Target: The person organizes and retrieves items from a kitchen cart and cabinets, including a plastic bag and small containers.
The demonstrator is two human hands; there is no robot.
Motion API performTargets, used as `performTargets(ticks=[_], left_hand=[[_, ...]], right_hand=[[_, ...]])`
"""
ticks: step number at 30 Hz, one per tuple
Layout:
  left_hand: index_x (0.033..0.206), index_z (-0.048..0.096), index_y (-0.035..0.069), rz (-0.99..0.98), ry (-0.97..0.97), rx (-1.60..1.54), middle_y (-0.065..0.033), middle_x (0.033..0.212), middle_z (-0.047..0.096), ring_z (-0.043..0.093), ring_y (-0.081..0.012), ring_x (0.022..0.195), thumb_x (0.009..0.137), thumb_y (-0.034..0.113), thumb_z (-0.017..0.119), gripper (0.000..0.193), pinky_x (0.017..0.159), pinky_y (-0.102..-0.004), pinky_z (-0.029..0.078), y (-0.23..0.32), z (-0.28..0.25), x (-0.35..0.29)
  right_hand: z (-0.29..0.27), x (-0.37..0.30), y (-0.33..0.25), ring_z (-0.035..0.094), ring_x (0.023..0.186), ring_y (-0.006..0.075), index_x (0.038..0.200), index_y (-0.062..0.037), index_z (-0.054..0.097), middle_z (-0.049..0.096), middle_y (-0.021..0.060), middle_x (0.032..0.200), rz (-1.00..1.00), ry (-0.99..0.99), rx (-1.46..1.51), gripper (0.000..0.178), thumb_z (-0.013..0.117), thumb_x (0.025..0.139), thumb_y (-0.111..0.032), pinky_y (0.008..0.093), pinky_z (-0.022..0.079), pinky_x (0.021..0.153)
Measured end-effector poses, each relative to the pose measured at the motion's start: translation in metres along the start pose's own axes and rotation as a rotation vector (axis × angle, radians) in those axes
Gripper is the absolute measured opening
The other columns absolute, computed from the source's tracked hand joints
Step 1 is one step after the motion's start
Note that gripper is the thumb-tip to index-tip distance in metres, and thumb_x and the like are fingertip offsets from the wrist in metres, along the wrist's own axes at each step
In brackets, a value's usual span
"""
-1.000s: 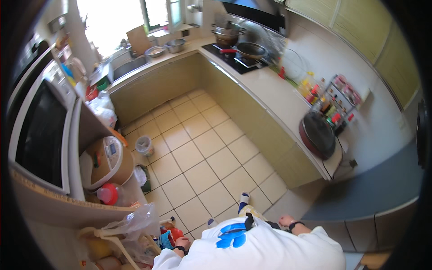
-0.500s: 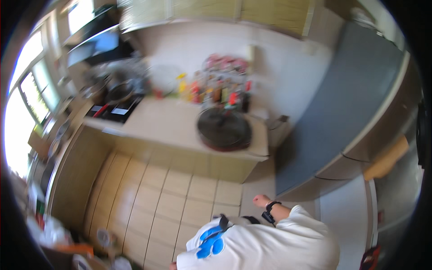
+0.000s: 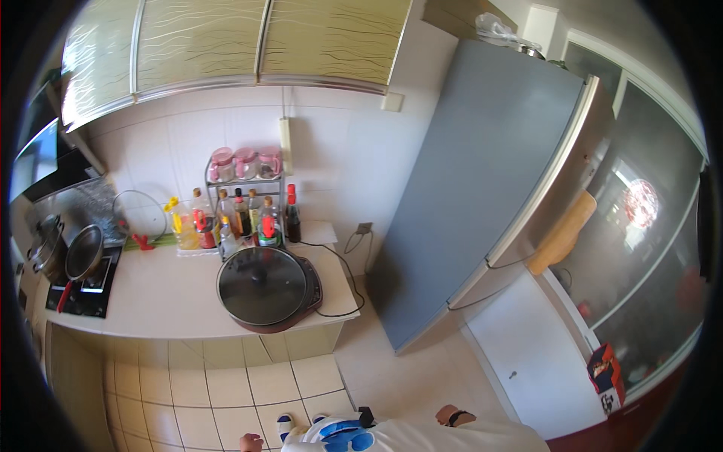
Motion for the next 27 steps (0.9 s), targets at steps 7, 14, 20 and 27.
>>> performTargets(ticks=[7, 14, 20, 27], left_hand=[[0.096, 0.07, 0.007, 0.16, -0.125, 0.054, -0.0164, 0.092, 0.069, 0.065, -0.0286, 0.081, 0.075, 0.022, 0.071, 0.026, 0.073, -0.0388, 0.053, 0.015, -0.062, 0.051], [0.097, 0.064, 0.009, 0.219, -0.294, 0.4, -0.0068, 0.07, 0.065, 0.06, -0.0183, 0.06, 0.088, 0.023, 0.063, 0.017, 0.05, -0.0303, 0.046, -0.053, -0.077, 0.084], [0.091, 0.068, 0.008, -0.012, -0.462, 0.361, -0.0084, 0.074, 0.068, 0.064, -0.0197, 0.067, 0.083, 0.027, 0.065, 0.021, 0.061, -0.0319, 0.049, -0.071, -0.12, 0.099], [0.083, 0.073, 0.006, 0.048, -0.478, 0.396, -0.0103, 0.079, 0.071, 0.068, -0.0214, 0.076, 0.076, 0.032, 0.068, 0.027, 0.073, -0.0337, 0.053, -0.019, -0.129, 0.166]], right_hand=[[0.046, -0.015, -0.107, 0.065, 0.089, 0.0336, 0.097, -0.0136, 0.068, 0.068, 0.0128, 0.098, -0.041, 0.193, 0.261, 0.026, 0.051, 0.085, -0.029, 0.0445, 0.052, 0.075], [-0.036, -0.032, -0.154, 0.061, 0.08, 0.0371, 0.088, -0.0113, 0.067, 0.066, 0.0155, 0.085, 0.115, 0.737, 0.579, 0.026, 0.051, 0.083, -0.031, 0.0491, 0.048, 0.072], [-0.123, -0.09, -0.203, 0.06, 0.088, 0.0394, 0.086, -0.0044, 0.066, 0.065, 0.0214, 0.093, 0.313, 0.818, 1.055, 0.03, 0.049, 0.084, -0.029, 0.0471, 0.048, 0.079], [-0.031, -0.089, -0.218, 0.061, 0.085, 0.0381, 0.08, -0.0026, 0.066, 0.066, 0.0194, 0.086, 0.334, 0.815, 1.084, 0.029, 0.05, 0.083, -0.027, 0.0475, 0.048, 0.078]])
Point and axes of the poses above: each hand's wrist, its own x-axis towards the middle knuckle, its own z-axis out of the palm, y = z × x, the point moved 1 cm from there along x, towards the middle knuckle
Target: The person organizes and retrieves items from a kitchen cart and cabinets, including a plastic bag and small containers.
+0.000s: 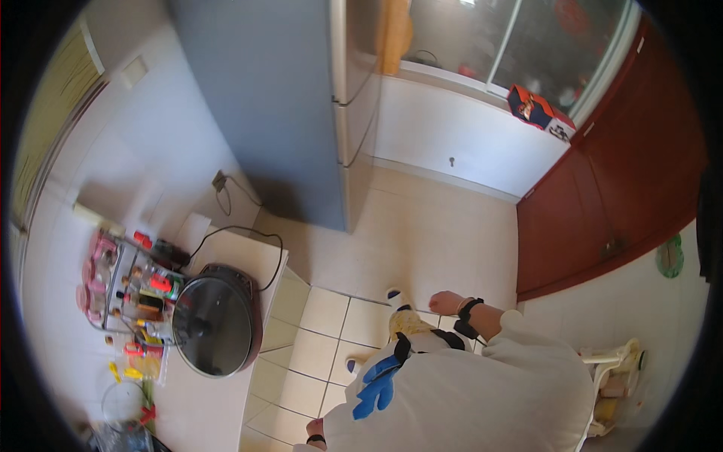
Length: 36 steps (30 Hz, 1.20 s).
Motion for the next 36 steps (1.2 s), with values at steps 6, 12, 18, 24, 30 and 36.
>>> performTargets(ticks=[6, 12, 18, 24, 30, 36], left_hand=[[0.073, 0.059, -0.001, 0.04, -0.006, -0.216, -0.0127, 0.064, 0.064, 0.057, -0.0162, 0.047, 0.086, 0.018, 0.063, 0.024, 0.041, -0.0294, 0.047, 0.279, -0.075, -0.042], [0.083, 0.065, -0.001, 0.287, -0.162, -0.069, -0.0118, 0.063, 0.065, 0.06, -0.017, 0.049, 0.084, 0.016, 0.062, 0.018, 0.044, -0.0298, 0.048, 0.4, -0.005, 0.013], [0.103, 0.062, 0.009, 0.694, -0.156, 0.181, -0.0161, 0.096, 0.066, 0.062, -0.0336, 0.092, 0.089, 0.026, 0.055, 0.024, 0.077, -0.0392, 0.05, 0.597, 0.009, -0.034], [0.103, 0.062, 0.008, 0.524, 0.024, -0.161, -0.0096, 0.093, 0.068, 0.064, -0.0217, 0.088, 0.09, 0.017, 0.054, 0.018, 0.079, -0.0325, 0.05, 0.612, -0.031, -0.102], [0.092, 0.065, 0.007, 0.266, 0.34, -0.1, -0.0126, 0.096, 0.064, 0.062, -0.0284, 0.092, 0.085, 0.016, 0.057, 0.014, 0.079, -0.0379, 0.051, 0.32, 0.036, -0.113], [0.091, 0.069, 0.016, -0.258, 0.086, 0.502, -0.0042, 0.092, 0.068, 0.065, -0.0241, 0.084, 0.087, 0.031, 0.053, 0.022, 0.068, -0.0395, 0.052, 0.034, 0.204, -0.248]], right_hand=[[0.081, -0.054, 0.189, 0.065, 0.088, 0.0334, 0.083, -0.005, 0.071, 0.068, 0.0159, 0.094, 0.515, -0.367, -0.216, 0.022, 0.053, 0.077, -0.016, 0.0433, 0.051, 0.08], [0.076, -0.057, 0.305, 0.067, 0.085, 0.0313, 0.085, -0.0058, 0.073, 0.07, 0.0119, 0.09, 0.778, -0.334, -0.002, 0.019, 0.059, 0.073, -0.011, 0.0423, 0.054, 0.073], [0.006, 0.024, 0.346, 0.066, 0.078, 0.0307, 0.077, -0.007, 0.072, 0.069, 0.0136, 0.082, 0.062, -0.318, -0.551, 0.017, 0.056, 0.075, -0.014, 0.0429, 0.054, 0.066], [-0.104, 0.197, 0.269, 0.064, 0.087, 0.0348, 0.085, -0.0045, 0.07, 0.068, 0.0174, 0.092, 0.132, -0.047, 0.088, 0.023, 0.052, 0.084, -0.019, 0.0428, 0.052, 0.077], [-0.136, 0.322, 0.076, 0.063, 0.078, 0.034, 0.081, -0.0036, 0.067, 0.066, 0.0177, 0.081, -0.338, 0.019, 0.047, 0.017, 0.059, 0.081, -0.019, 0.0413, 0.051, 0.072], [-0.123, 0.299, -0.188, 0.065, 0.078, 0.0298, 0.091, -0.0044, 0.065, 0.067, 0.0163, 0.084, -0.721, -0.137, 0.093, 0.016, 0.061, 0.083, -0.018, 0.036, 0.051, 0.07]])
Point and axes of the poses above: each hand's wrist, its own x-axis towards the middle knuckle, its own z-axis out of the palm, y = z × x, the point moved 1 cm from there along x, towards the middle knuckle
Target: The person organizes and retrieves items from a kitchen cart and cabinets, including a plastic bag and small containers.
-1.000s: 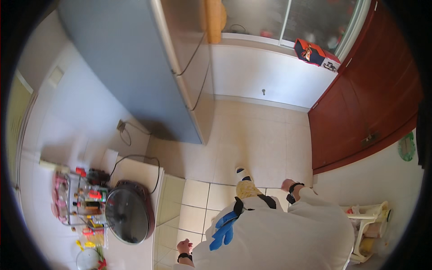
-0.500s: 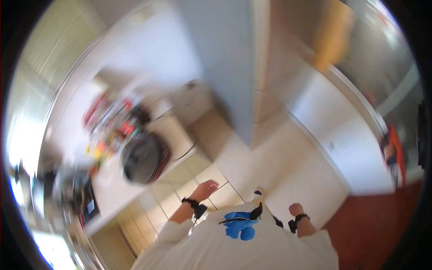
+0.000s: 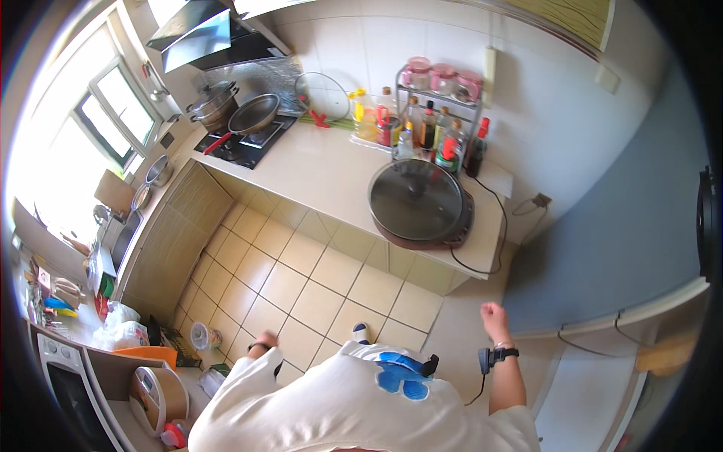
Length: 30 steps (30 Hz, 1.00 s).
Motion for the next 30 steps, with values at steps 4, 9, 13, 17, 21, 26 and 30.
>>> performTargets(ticks=[4, 9, 13, 17, 21, 26, 30], left_hand=[[0.099, 0.068, 0.011, -0.097, -0.344, -0.298, -0.0101, 0.098, 0.068, 0.064, -0.026, 0.089, 0.085, 0.032, 0.057, 0.028, 0.074, -0.0409, 0.051, -0.008, 0.093, -0.077], [0.106, 0.067, 0.005, 0.014, -0.463, -0.518, -0.015, 0.101, 0.067, 0.064, -0.0264, 0.092, 0.082, 0.031, 0.061, 0.036, 0.078, -0.0404, 0.051, 0.03, 0.126, -0.086], [0.1, 0.066, 0.003, -0.498, -0.099, -1.429, -0.0104, 0.087, 0.068, 0.066, -0.0206, 0.079, 0.079, 0.021, 0.063, 0.027, 0.072, -0.0326, 0.053, 0.07, -0.08, -0.061], [0.1, 0.063, 0.002, -0.439, 0.07, -1.591, -0.0092, 0.084, 0.069, 0.066, -0.017, 0.075, 0.08, 0.012, 0.064, 0.023, 0.068, -0.0307, 0.052, 0.066, -0.15, -0.01], [0.099, 0.062, 0.001, -0.409, 0.195, -1.71, -0.0067, 0.084, 0.067, 0.065, -0.0164, 0.075, 0.082, 0.007, 0.062, 0.018, 0.066, -0.0301, 0.052, 0.06, -0.152, 0.055], [0.099, 0.061, 0.0, -0.541, 0.338, -1.88, -0.0074, 0.084, 0.066, 0.065, -0.0161, 0.074, 0.083, 0.008, 0.062, 0.018, 0.063, -0.0292, 0.051, 0.045, -0.216, 0.053], [0.1, 0.059, 0.002, -0.579, 0.613, -1.983, -0.006, 0.084, 0.065, 0.063, -0.0141, 0.07, 0.084, 0.007, 0.059, 0.017, 0.057, -0.0262, 0.049, 0.027, -0.26, 0.071]], right_hand=[[-0.014, 0.085, -0.153, 0.066, 0.085, 0.0303, 0.1, -0.0051, 0.064, 0.068, 0.0139, 0.086, -0.217, 0.057, -0.042, 0.02, 0.06, 0.086, -0.019, 0.0371, 0.052, 0.074], [-0.054, 0.172, -0.322, 0.059, 0.105, 0.0318, 0.11, -0.0043, 0.059, 0.063, 0.015, 0.11, -0.623, 0.228, -0.143, 0.031, 0.064, 0.081, -0.012, 0.0383, 0.046, 0.09], [-0.127, 0.22, -0.418, 0.054, 0.111, 0.0327, 0.114, -0.0039, 0.056, 0.06, 0.015, 0.116, -0.804, 0.478, -0.262, 0.037, 0.065, 0.079, -0.011, 0.0391, 0.042, 0.096], [-0.174, 0.259, -0.483, 0.05, 0.116, 0.032, 0.118, -0.0028, 0.053, 0.056, 0.0152, 0.123, -0.925, 0.675, -0.373, 0.044, 0.066, 0.077, -0.012, 0.0398, 0.039, 0.099], [-0.192, 0.312, -0.525, 0.048, 0.118, 0.0322, 0.12, -0.0033, 0.053, 0.054, 0.015, 0.125, -1.094, 0.915, -0.519, 0.047, 0.067, 0.075, -0.012, 0.041, 0.039, 0.099], [-0.193, 0.352, -0.551, 0.052, 0.105, 0.0337, 0.115, -0.0042, 0.055, 0.057, 0.0147, 0.116, -1.06, 1.184, -0.569, 0.044, 0.066, 0.072, -0.009, 0.0423, 0.042, 0.092], [-0.181, 0.365, -0.557, 0.051, 0.1, 0.0309, 0.106, -0.0058, 0.057, 0.055, 0.01, 0.103, -1.131, 1.172, -0.517, 0.034, 0.063, 0.072, -0.006, 0.0419, 0.043, 0.085]])
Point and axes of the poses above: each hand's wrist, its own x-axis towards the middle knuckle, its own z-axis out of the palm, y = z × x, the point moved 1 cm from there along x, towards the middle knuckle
